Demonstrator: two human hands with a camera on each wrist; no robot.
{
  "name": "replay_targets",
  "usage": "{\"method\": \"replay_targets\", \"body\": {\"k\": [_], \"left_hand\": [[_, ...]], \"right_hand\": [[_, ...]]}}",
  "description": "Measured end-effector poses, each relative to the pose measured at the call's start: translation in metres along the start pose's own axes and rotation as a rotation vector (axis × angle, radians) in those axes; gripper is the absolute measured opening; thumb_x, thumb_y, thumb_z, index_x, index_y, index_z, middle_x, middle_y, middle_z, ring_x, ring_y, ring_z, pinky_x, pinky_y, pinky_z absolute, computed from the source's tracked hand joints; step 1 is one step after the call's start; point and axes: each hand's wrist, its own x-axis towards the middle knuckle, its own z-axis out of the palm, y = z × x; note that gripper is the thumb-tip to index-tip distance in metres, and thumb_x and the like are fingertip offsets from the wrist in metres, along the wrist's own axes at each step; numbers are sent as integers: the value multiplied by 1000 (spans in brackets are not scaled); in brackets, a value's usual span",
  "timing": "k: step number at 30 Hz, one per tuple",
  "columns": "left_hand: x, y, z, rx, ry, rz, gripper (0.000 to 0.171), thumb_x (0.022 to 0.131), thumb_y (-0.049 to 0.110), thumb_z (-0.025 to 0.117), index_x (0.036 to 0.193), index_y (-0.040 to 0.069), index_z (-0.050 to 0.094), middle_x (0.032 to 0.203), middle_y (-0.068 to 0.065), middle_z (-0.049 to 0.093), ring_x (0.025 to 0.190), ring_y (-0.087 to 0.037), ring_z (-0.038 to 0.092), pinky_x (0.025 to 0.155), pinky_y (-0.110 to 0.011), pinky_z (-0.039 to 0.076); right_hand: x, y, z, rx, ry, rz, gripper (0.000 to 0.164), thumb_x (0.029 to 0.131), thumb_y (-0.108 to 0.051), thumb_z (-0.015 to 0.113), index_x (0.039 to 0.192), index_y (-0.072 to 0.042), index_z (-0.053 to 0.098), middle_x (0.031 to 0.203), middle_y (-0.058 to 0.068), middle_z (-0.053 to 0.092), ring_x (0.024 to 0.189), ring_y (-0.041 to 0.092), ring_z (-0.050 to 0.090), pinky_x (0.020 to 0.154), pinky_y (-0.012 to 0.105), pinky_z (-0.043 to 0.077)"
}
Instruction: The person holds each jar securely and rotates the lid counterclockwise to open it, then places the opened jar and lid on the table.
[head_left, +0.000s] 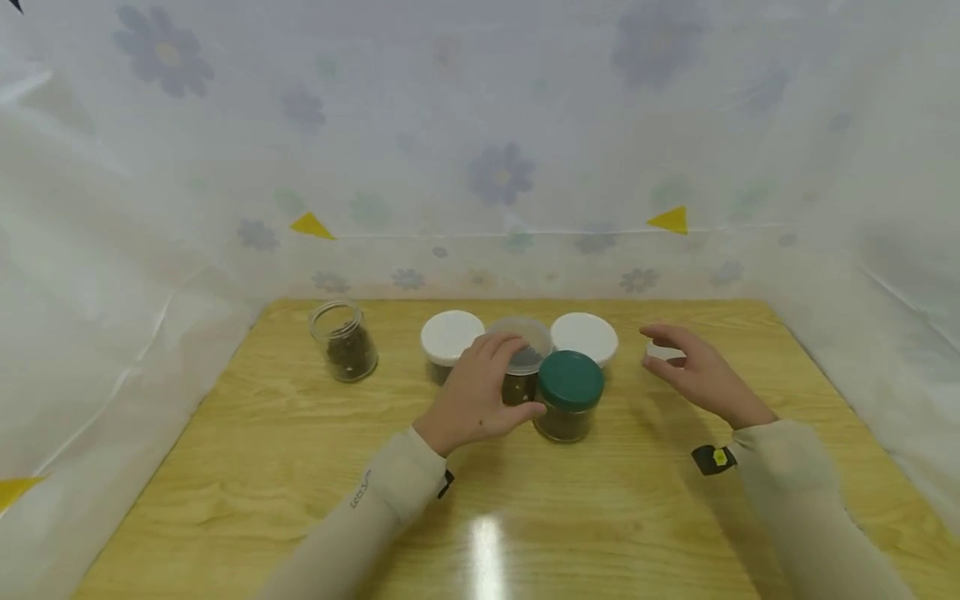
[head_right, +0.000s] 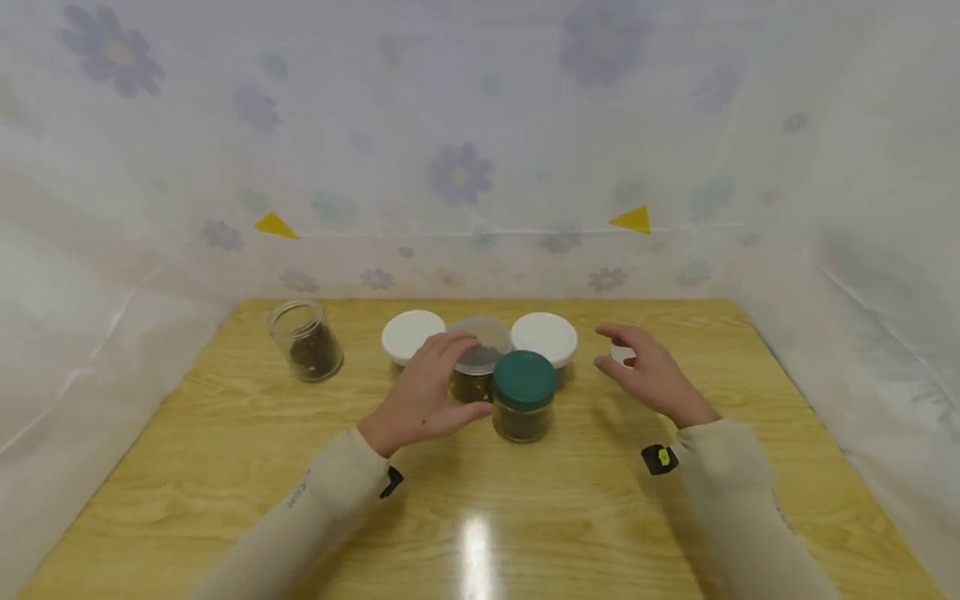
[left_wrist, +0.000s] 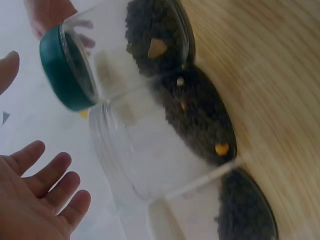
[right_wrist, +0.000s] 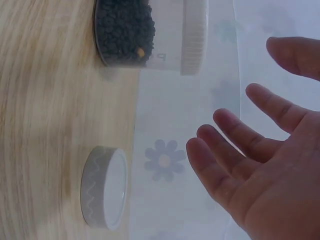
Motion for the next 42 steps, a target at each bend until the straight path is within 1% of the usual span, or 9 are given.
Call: {"method": "replay_targets", "body": {"k": [6,9,12,16,22,30,36,39,42], "left_hand": [[22,8,20,24,-108,-1,94,82,60,71,151,8,35,153,-10,41,142,-29,40,116,-52,34],[31,11,30,66,-137,-13,100,80,64,71,154,11,31,155,-9,38,146,-30,33,118,-55,29],[35,12,39,117,-150,-19,103,78,66,72,155,13,29,155,-7,37,150,-31,25,118,-58,24],[32,16,50,191,-150,-30,101,76,68,72,154,18,32,152,-5,41,153,-32,18,119,-60,20],[32,29,64,262,-148,-15,90,78,70,69,151,26,38,142,-8,50,152,-33,23,117,-60,26],[32,35,71,287,-130,-15,95,76,69,72,152,25,36,139,-8,52,147,-30,31,116,-57,30],[30,35,69,303,-108,-16,99,73,70,73,150,18,38,139,-6,54,146,-27,35,120,-49,30],[28,35,65,308,-74,-28,104,70,71,75,148,13,39,138,-5,56,143,-26,40,121,-44,31],[28,35,61,294,-29,-16,105,68,69,78,147,11,41,136,-4,59,136,-23,46,118,-40,35]], "right_hand": [[2,-4,4,13,1,-16,53,102,-26,55,149,-4,41,150,23,43,133,42,45,100,56,46],[3,-3,5,21,-15,-15,54,102,-26,55,149,-4,40,151,23,43,133,43,45,100,56,46],[4,-1,7,22,-29,-13,54,102,-26,55,149,-5,40,151,22,42,134,43,44,100,57,46],[3,2,10,11,-51,-10,54,102,-27,55,149,-5,40,151,22,42,133,43,45,99,58,47],[-4,4,11,-2,-47,-7,54,102,-28,55,148,-3,41,150,24,42,131,45,46,97,58,48],[-7,6,14,8,-51,-9,54,102,-29,55,148,-4,41,150,23,42,131,46,46,98,56,48],[-10,11,13,1,-21,-4,52,102,-27,56,147,-4,43,148,24,43,130,46,47,95,53,51],[-9,10,12,3,-19,1,52,102,-27,55,147,-5,43,148,24,43,131,45,47,95,53,51],[-6,8,11,5,-13,1,51,102,-26,55,147,-5,43,148,24,43,131,45,47,96,55,50]]}}
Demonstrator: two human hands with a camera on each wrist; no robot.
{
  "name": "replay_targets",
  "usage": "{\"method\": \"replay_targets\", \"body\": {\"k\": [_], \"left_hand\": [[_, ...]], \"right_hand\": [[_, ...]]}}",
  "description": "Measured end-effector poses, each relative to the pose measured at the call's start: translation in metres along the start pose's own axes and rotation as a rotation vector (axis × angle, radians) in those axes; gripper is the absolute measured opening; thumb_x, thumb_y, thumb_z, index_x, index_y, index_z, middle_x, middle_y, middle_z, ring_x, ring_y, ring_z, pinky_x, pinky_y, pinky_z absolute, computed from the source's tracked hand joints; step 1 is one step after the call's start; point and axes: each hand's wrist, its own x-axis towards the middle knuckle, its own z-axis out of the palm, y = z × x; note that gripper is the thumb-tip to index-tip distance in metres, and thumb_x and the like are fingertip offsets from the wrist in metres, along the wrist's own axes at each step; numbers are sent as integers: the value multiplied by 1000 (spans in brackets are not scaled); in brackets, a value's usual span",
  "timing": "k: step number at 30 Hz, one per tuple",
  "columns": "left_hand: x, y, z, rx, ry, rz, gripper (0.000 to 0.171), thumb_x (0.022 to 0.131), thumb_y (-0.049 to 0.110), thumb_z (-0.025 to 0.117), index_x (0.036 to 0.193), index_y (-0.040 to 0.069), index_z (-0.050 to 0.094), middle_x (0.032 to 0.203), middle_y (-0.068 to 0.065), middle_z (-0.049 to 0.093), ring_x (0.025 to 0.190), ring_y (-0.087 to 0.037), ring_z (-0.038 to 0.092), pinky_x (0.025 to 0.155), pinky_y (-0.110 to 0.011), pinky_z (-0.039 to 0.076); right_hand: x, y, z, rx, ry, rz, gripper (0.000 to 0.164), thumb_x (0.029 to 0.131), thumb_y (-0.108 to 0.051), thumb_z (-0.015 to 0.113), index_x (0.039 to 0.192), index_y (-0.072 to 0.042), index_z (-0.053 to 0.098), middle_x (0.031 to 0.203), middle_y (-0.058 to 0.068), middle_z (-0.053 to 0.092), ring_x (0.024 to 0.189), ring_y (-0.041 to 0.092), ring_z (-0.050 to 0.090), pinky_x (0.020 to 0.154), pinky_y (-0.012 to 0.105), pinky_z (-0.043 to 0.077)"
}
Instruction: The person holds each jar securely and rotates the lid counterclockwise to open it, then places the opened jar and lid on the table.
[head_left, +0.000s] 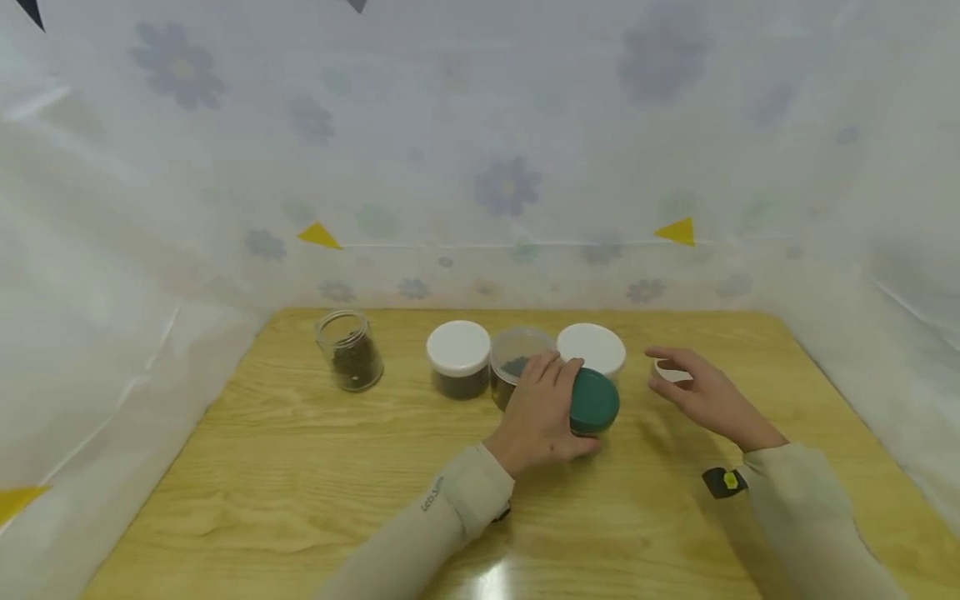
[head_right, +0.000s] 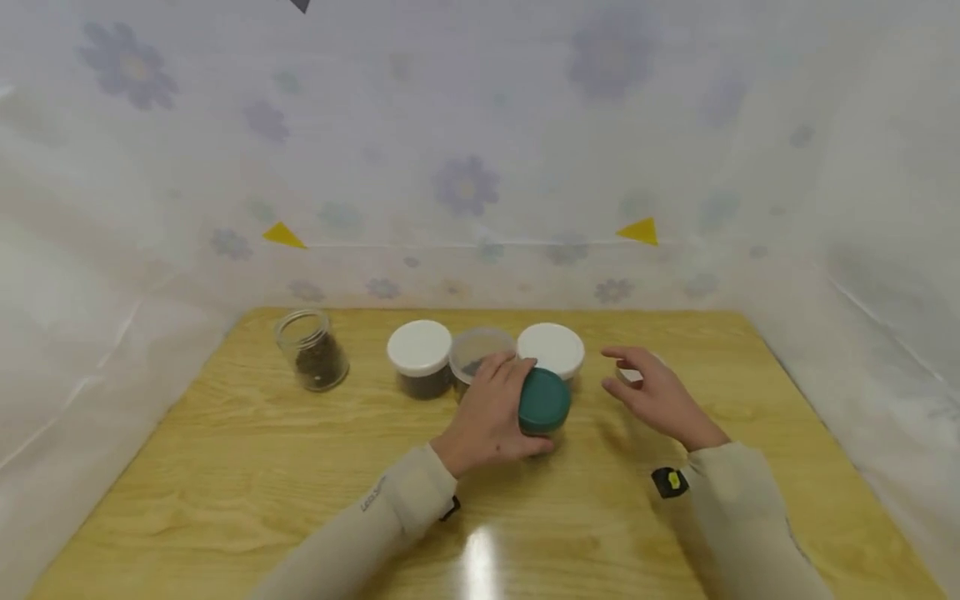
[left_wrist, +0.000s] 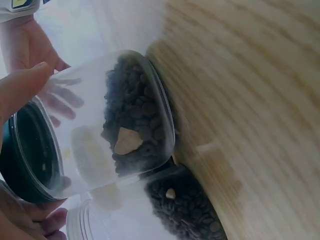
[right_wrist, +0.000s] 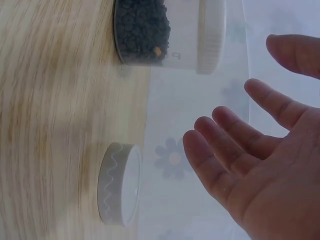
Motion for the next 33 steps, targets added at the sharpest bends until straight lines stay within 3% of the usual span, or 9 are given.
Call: {"method": "replay_targets", "body": {"k": [5,10,15,20,22,27,33], "left_hand": [[-6,-4,-3,-117,37,63,105,68,60,82,150,12,37,132,-3,58,122,-19,54,102,-33,49],[-12,-6,-22,-365,17,65,108,72,48,84,155,14,26,139,-4,51,121,-16,56,97,-30,53],[-18,-8,-49,-666,23,-65,112,73,40,86,158,19,16,145,-5,45,124,-19,57,100,-36,52],[-26,-16,-72,-985,45,-273,107,74,29,87,157,27,19,147,1,44,127,-18,54,103,-44,49],[-30,-21,-79,-1062,65,-327,100,74,27,87,153,30,26,145,3,47,127,-17,54,102,-44,49],[-36,-32,-93,-1150,115,-345,89,74,20,87,147,34,36,140,0,50,126,-20,54,101,-46,50],[-44,-35,-93,-1098,141,-297,86,73,16,86,145,31,41,135,-2,55,118,-21,58,97,-44,51]], "right_hand": [[-3,1,7,9,10,-25,50,102,-25,55,146,-3,44,147,24,44,129,46,49,96,55,50],[-6,-2,5,-2,23,-43,49,102,-24,55,146,-4,44,146,24,45,127,45,50,95,54,50],[-6,-8,-1,-9,12,-42,49,102,-26,55,147,-8,44,148,22,44,129,43,49,94,49,52],[-6,-14,-1,-18,8,-62,49,102,-25,55,147,-9,45,147,21,46,127,40,51,90,26,53],[-5,-17,-2,-18,6,-76,48,102,-24,55,147,-8,45,147,21,46,126,39,51,88,19,50],[-2,-26,-2,-14,16,-112,47,102,-23,56,146,-9,45,145,19,48,125,38,52,88,14,48],[-6,-31,1,-15,32,-142,46,101,-19,58,145,-11,47,145,17,48,123,35,53,87,14,49]]}}
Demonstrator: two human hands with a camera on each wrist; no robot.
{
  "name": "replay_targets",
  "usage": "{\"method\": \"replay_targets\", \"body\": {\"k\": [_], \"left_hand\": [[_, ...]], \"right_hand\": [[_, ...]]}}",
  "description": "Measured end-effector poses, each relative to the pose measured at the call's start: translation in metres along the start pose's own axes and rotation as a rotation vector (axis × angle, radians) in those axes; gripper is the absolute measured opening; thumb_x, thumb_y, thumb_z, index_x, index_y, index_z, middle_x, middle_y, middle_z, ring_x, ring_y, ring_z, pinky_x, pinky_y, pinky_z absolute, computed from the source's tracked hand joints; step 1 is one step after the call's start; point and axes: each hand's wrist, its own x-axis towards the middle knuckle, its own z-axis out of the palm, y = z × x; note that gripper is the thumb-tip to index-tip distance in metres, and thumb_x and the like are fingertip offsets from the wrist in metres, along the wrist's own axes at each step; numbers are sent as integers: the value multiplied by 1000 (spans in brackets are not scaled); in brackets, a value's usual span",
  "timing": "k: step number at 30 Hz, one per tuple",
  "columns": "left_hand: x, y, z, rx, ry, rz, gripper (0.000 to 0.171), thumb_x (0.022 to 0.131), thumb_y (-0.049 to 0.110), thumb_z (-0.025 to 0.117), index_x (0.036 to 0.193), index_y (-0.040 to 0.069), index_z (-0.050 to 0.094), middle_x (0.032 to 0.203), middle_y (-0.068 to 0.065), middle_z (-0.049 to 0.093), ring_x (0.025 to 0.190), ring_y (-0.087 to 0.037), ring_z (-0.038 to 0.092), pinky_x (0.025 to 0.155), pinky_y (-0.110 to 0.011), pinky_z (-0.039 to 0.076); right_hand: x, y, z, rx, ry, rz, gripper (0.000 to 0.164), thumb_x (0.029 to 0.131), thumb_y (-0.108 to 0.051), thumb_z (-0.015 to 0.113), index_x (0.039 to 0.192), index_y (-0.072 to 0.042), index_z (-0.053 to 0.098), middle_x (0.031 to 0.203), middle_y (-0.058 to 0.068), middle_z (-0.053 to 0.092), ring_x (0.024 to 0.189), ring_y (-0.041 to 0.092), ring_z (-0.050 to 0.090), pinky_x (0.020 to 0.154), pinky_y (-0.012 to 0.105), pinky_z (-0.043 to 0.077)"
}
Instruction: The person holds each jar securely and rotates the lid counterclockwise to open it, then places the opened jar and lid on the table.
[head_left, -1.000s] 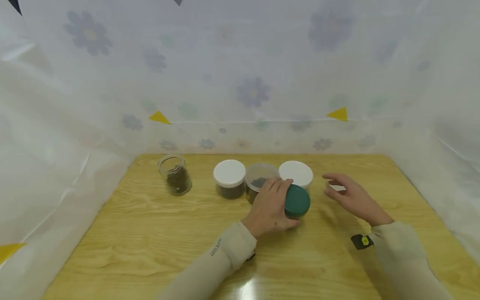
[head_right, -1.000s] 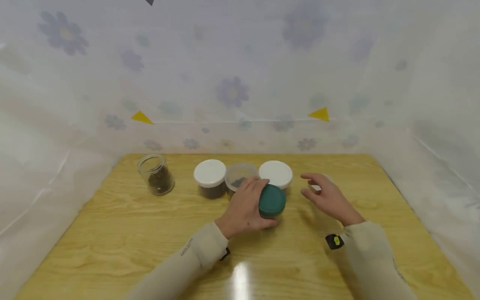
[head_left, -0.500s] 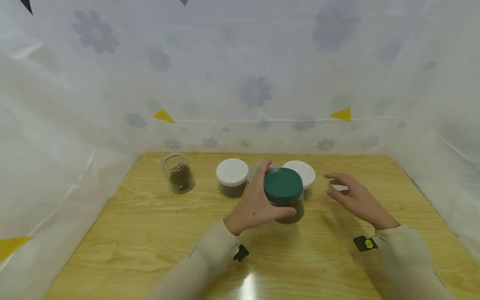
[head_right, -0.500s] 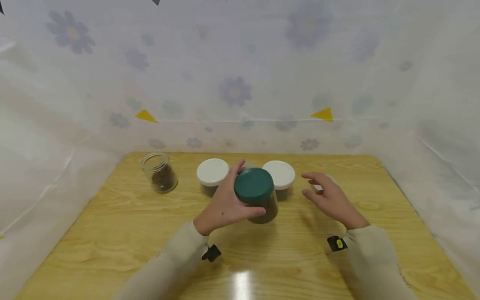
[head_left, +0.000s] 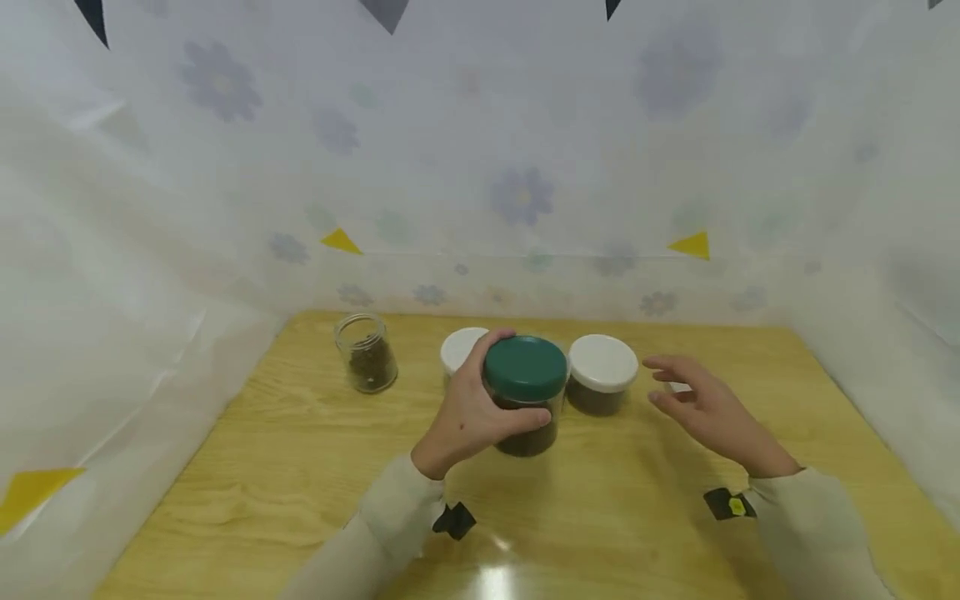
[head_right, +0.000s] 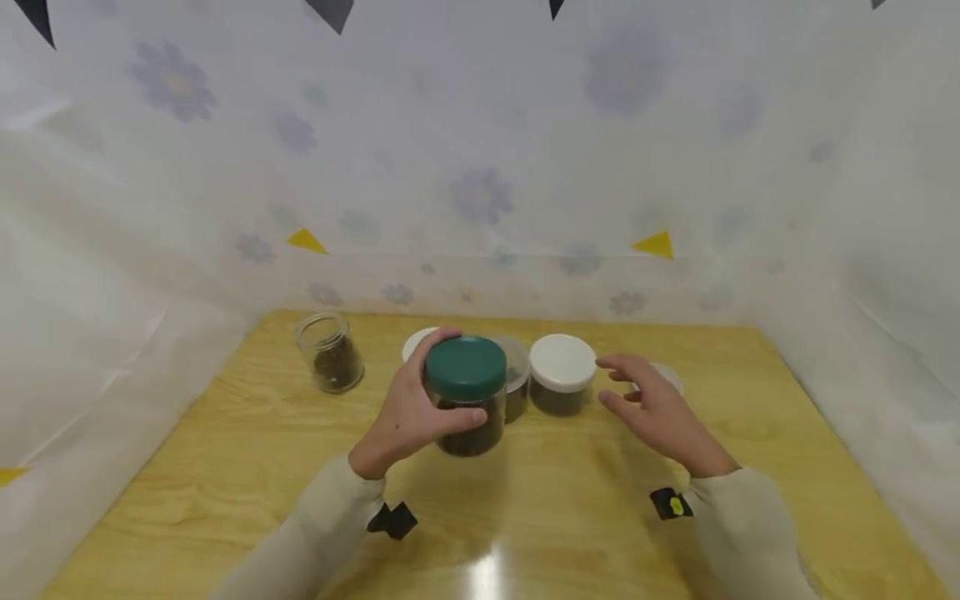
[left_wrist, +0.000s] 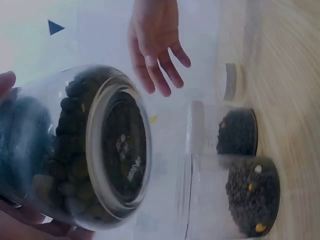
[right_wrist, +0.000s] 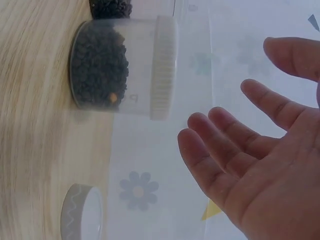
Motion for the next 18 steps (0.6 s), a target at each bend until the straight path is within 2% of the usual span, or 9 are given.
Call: {"method": "replay_targets", "body": {"k": [2,4,7,10,15,18], "left_hand": [[-3,-2,3,61,-1,34,89,72,18,87,146,32,39,135,-1,56,117,-19,60,96,-43,52],[-5,-3,7,142,2,77,94,72,23,87,150,32,35,138,0,55,118,-18,60,95,-42,52],[-9,-3,12,286,15,127,104,71,30,88,155,31,27,142,0,52,121,-17,58,96,-42,53],[-11,-2,14,382,18,153,109,71,32,88,158,28,23,144,-2,50,122,-18,57,96,-43,53],[-10,-1,12,459,-2,162,108,70,34,88,157,24,24,144,-2,50,120,-16,58,95,-41,53],[-8,-1,11,494,-15,177,107,70,35,88,156,20,26,144,-3,51,117,-16,59,93,-38,54]], "right_hand": [[-2,-2,2,-16,23,-11,46,100,-18,59,144,-11,48,144,17,49,121,30,54,86,16,50],[-2,-7,5,-42,63,-32,45,99,-17,60,143,-12,50,142,14,51,119,19,55,85,18,51],[0,-17,11,-61,129,-105,44,97,-12,63,140,-11,53,139,12,55,114,4,55,83,22,53],[6,-31,18,-44,150,-183,45,96,-8,64,140,-11,54,136,11,57,115,-5,53,82,23,55],[17,-56,29,8,160,-277,47,92,-2,66,137,-11,56,134,9,59,117,-2,56,81,24,57],[21,-70,36,48,143,-315,45,93,-1,65,136,-11,56,132,7,61,114,7,61,81,27,57]]}}
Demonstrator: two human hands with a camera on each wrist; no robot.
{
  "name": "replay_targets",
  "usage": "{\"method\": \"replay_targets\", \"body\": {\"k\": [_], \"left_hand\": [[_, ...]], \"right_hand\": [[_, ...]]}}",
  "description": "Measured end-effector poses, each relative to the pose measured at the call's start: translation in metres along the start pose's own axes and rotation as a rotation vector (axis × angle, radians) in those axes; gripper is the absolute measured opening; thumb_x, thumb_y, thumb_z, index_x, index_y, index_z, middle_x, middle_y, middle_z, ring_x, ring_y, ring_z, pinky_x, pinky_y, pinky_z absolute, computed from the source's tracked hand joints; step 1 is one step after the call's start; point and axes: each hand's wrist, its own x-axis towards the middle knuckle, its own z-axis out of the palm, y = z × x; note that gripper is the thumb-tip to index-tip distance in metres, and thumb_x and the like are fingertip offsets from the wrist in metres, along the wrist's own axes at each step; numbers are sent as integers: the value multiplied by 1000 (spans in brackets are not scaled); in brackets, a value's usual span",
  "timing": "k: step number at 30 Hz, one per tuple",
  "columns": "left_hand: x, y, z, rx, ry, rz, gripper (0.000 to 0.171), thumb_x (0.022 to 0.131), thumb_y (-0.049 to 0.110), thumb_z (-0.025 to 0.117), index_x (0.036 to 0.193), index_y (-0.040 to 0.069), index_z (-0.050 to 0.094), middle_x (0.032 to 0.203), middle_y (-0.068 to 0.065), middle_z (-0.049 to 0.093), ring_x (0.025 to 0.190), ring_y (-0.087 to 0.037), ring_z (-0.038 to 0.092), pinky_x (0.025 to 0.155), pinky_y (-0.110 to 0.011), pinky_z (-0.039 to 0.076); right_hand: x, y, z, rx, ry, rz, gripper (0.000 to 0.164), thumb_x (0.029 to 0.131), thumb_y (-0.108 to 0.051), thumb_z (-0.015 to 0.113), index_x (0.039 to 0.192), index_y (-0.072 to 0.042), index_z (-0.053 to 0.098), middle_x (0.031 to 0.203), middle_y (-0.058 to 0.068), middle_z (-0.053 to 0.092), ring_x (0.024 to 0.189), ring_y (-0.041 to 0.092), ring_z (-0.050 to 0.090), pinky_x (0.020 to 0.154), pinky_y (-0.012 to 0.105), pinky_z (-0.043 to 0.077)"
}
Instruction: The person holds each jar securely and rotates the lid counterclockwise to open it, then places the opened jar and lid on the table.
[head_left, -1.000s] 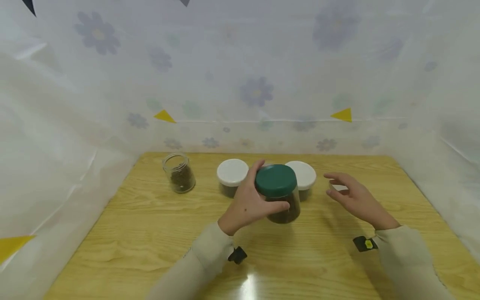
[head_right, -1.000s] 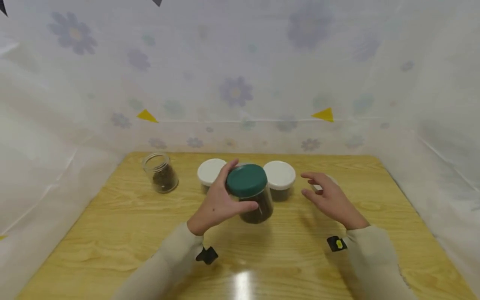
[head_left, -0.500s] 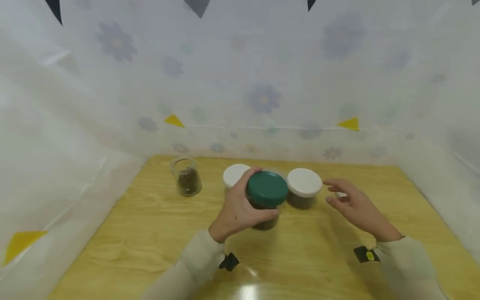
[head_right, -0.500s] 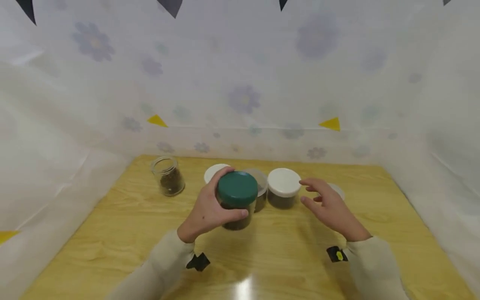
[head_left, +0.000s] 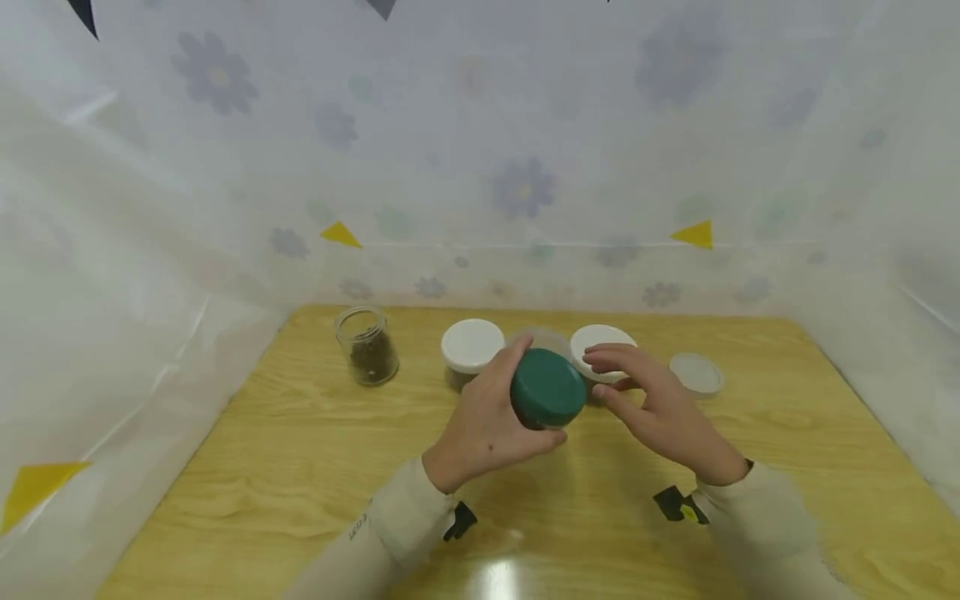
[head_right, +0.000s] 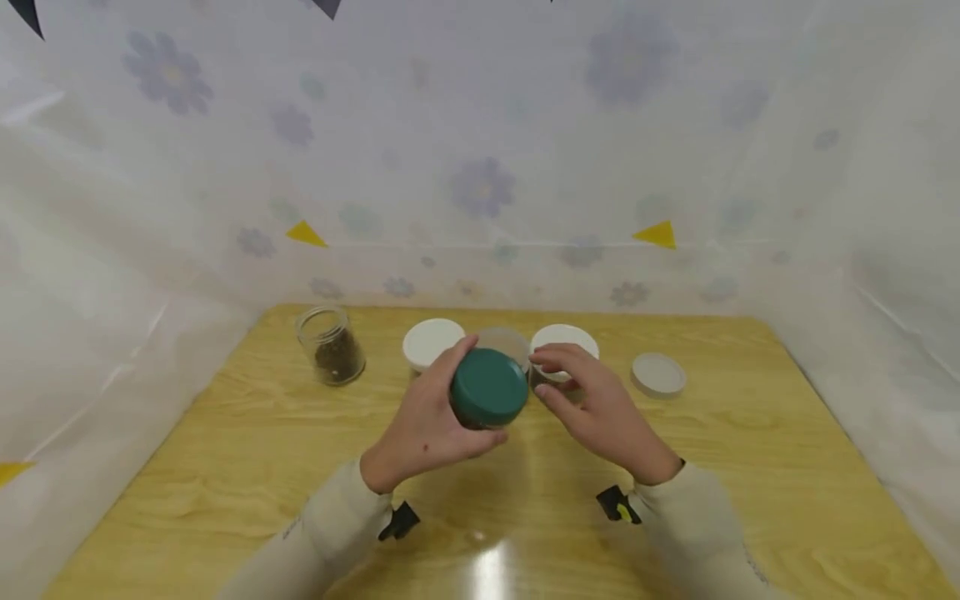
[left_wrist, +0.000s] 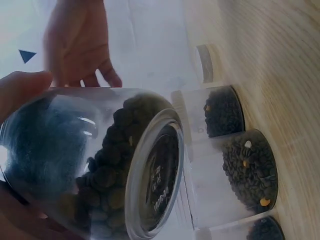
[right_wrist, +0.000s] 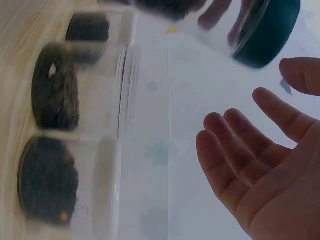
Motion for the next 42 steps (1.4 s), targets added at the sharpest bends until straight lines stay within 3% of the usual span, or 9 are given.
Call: {"method": "replay_targets", "body": {"k": [4,7,11,16,22,29,33,38,42], "left_hand": [[1,-1,0,51,-28,17,106,71,35,87,156,13,27,140,-6,53,112,-16,61,89,-33,56],[0,-1,1,90,-47,21,105,72,36,86,156,10,27,138,-7,54,110,-15,61,87,-30,56],[-1,-3,1,131,-50,44,101,77,37,82,155,7,27,139,-8,54,111,-15,61,87,-29,56],[-2,-5,1,164,-75,88,92,81,40,78,153,8,30,139,-7,54,113,-15,60,88,-29,56],[-1,-5,3,148,-90,110,93,81,40,78,154,10,28,138,-5,53,116,-15,58,90,-29,55],[-4,-7,2,49,-71,108,111,72,45,87,157,14,22,142,-4,50,125,-15,54,102,-34,51],[-5,-13,-1,42,-91,83,106,72,45,87,154,16,28,141,0,52,128,-13,53,105,-37,49],[-3,-14,-3,94,-63,80,94,72,41,87,148,13,39,134,-1,57,119,-14,57,96,-35,52],[-7,-14,-2,157,-18,74,98,69,40,89,148,9,40,135,-5,58,120,-18,58,95,-37,53]], "right_hand": [[4,-13,11,74,-70,7,39,98,-6,58,136,-15,55,135,6,58,108,14,64,81,29,57],[6,-20,18,107,-117,22,37,100,-10,57,136,-16,53,137,6,55,105,12,63,82,29,57],[11,-27,24,106,-146,50,45,95,-19,67,137,-14,50,134,6,56,101,11,63,81,29,57],[12,-32,27,116,-165,136,57,86,-29,78,134,-15,50,132,8,55,102,18,62,70,28,58],[9,-29,27,216,-104,167,47,84,-21,80,121,-16,53,129,9,54,101,22,63,65,27,59],[5,-31,21,250,2,109,37,81,-7,80,103,-8,51,139,19,50,81,10,71,66,28,60],[4,-27,18,283,25,95,32,84,0,75,101,-5,49,138,21,50,84,6,68,64,27,58],[3,-22,16,294,9,79,37,85,2,72,114,-4,51,140,19,49,103,-2,62,75,25,58],[2,-24,15,273,-60,137,58,89,-6,72,139,-8,43,143,16,49,111,-2,60,84,26,57]]}}
